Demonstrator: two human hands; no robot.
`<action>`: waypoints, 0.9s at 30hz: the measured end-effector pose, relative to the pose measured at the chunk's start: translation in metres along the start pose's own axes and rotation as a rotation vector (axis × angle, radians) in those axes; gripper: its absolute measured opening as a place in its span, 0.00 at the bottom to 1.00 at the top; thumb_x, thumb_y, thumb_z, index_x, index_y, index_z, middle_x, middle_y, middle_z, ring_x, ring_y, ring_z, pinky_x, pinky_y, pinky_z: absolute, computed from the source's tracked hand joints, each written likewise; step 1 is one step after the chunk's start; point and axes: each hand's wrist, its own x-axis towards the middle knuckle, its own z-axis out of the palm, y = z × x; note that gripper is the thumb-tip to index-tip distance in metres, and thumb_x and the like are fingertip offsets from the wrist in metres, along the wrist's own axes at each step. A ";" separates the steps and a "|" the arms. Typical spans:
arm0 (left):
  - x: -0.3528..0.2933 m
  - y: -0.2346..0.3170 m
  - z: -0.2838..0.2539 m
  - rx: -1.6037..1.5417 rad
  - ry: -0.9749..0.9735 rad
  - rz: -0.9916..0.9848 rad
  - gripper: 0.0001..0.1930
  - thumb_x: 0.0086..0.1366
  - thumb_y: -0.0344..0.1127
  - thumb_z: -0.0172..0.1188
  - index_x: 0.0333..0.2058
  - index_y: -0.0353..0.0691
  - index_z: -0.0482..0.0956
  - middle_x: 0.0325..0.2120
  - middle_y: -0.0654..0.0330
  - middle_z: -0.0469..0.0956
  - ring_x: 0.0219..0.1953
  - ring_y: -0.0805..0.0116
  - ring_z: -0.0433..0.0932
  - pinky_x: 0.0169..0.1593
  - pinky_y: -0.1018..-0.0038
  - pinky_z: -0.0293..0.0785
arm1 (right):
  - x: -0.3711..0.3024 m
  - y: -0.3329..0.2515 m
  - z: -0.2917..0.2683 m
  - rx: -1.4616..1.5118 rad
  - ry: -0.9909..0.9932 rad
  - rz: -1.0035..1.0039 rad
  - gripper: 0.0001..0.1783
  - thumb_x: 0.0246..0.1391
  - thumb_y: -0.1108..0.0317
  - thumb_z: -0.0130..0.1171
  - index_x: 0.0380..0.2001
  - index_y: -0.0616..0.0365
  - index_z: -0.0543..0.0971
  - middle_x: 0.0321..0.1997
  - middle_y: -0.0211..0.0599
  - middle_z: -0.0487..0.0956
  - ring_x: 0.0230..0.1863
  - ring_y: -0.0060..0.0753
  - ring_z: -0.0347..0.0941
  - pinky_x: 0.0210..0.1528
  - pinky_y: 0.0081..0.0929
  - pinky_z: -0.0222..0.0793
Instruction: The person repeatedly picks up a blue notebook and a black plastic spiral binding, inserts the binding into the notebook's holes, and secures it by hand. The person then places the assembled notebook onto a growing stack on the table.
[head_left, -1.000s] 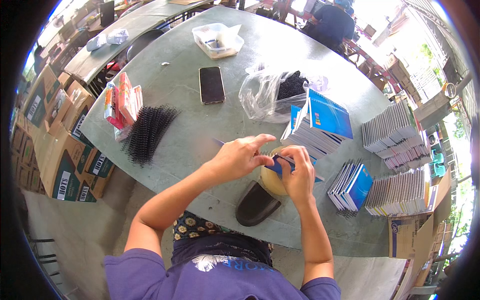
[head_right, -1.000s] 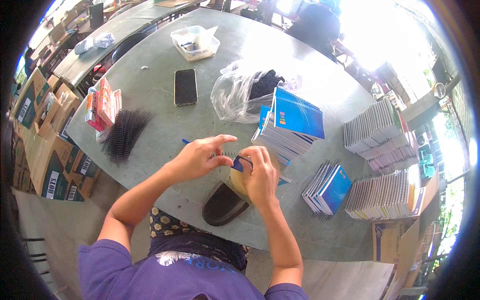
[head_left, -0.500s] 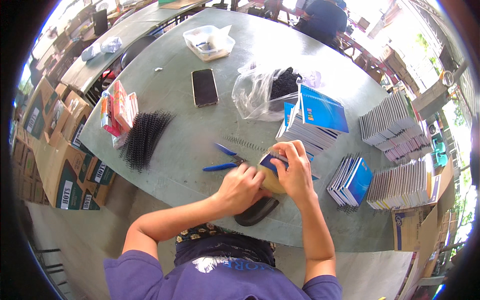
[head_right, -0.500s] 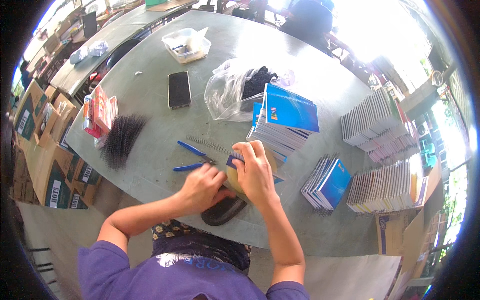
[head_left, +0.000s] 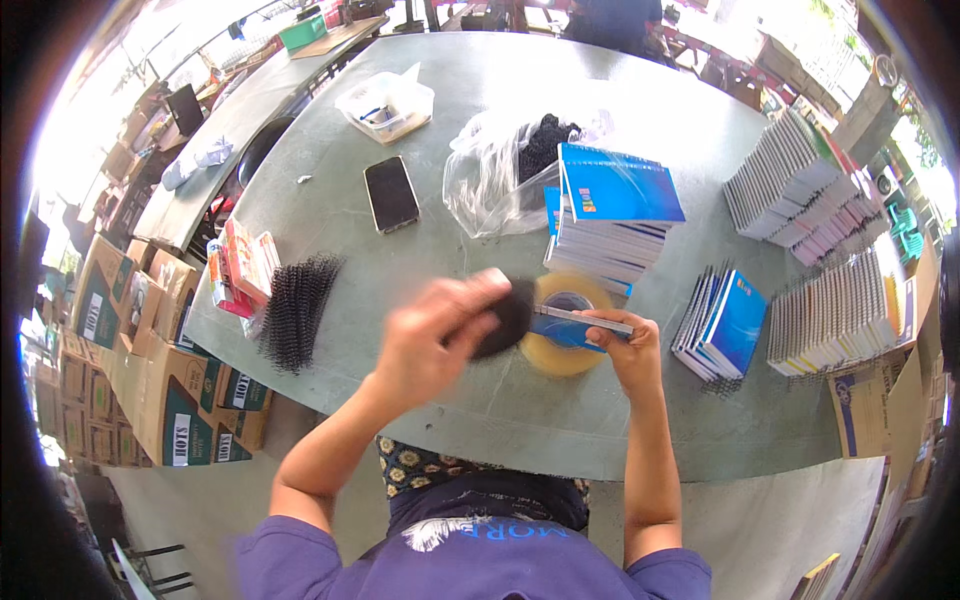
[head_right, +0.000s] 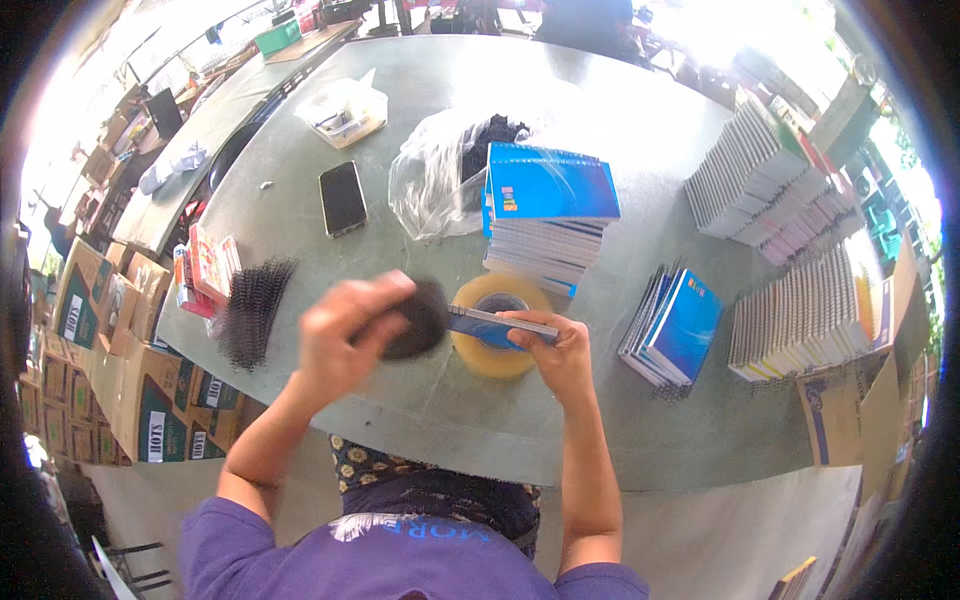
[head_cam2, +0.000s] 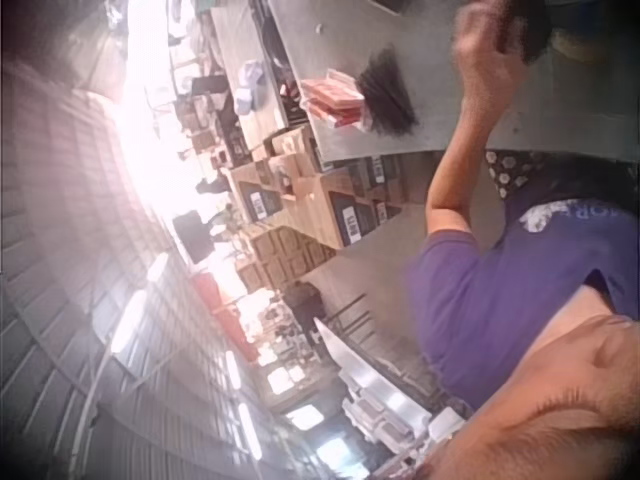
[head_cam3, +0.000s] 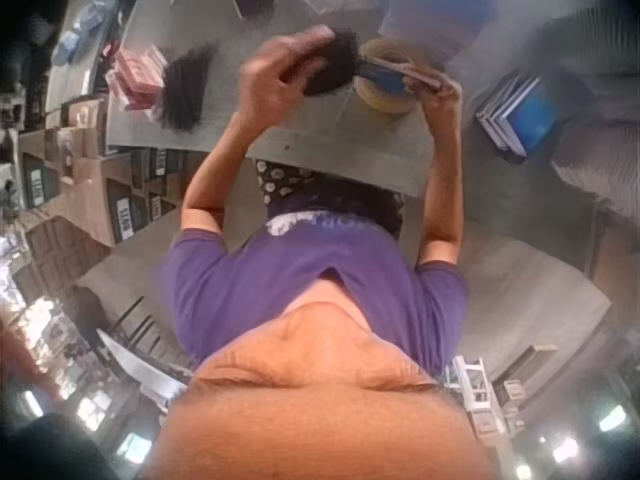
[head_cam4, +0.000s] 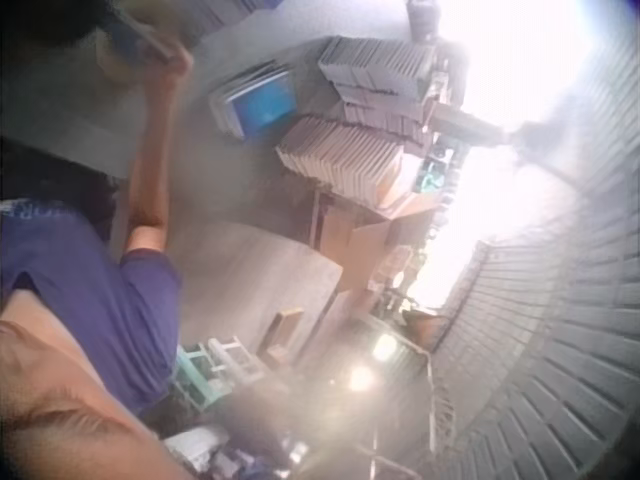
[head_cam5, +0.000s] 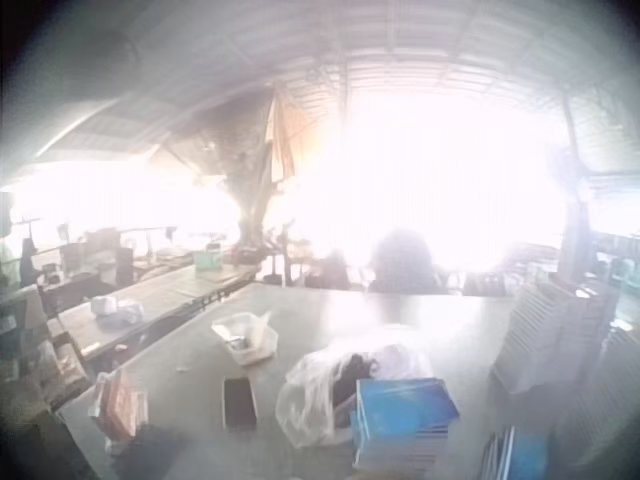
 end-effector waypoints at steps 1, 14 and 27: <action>0.002 -0.001 -0.001 0.042 0.059 -0.006 0.21 0.49 0.22 0.63 0.45 0.44 0.79 0.36 0.54 0.79 0.37 0.58 0.78 0.43 0.70 0.75 | 0.000 0.001 0.000 0.021 -0.008 -0.016 0.13 0.46 0.73 0.66 0.37 0.63 0.82 0.36 0.34 0.82 0.36 0.19 0.74 0.43 0.18 0.70; -0.017 0.007 0.024 -0.012 -0.299 0.014 0.16 0.53 0.23 0.61 0.42 0.39 0.79 0.31 0.54 0.79 0.33 0.61 0.78 0.37 0.70 0.75 | -0.010 -0.003 0.004 -0.031 -0.029 -0.041 0.10 0.48 0.76 0.63 0.37 0.61 0.82 0.34 0.30 0.82 0.36 0.17 0.74 0.42 0.17 0.69; -0.005 0.007 0.042 -0.026 -0.289 0.001 0.15 0.52 0.24 0.62 0.41 0.41 0.80 0.32 0.54 0.79 0.35 0.59 0.78 0.38 0.68 0.75 | -0.018 0.007 0.001 -0.017 -0.065 -0.009 0.13 0.51 0.79 0.59 0.42 0.64 0.79 0.37 0.30 0.81 0.38 0.18 0.73 0.44 0.17 0.69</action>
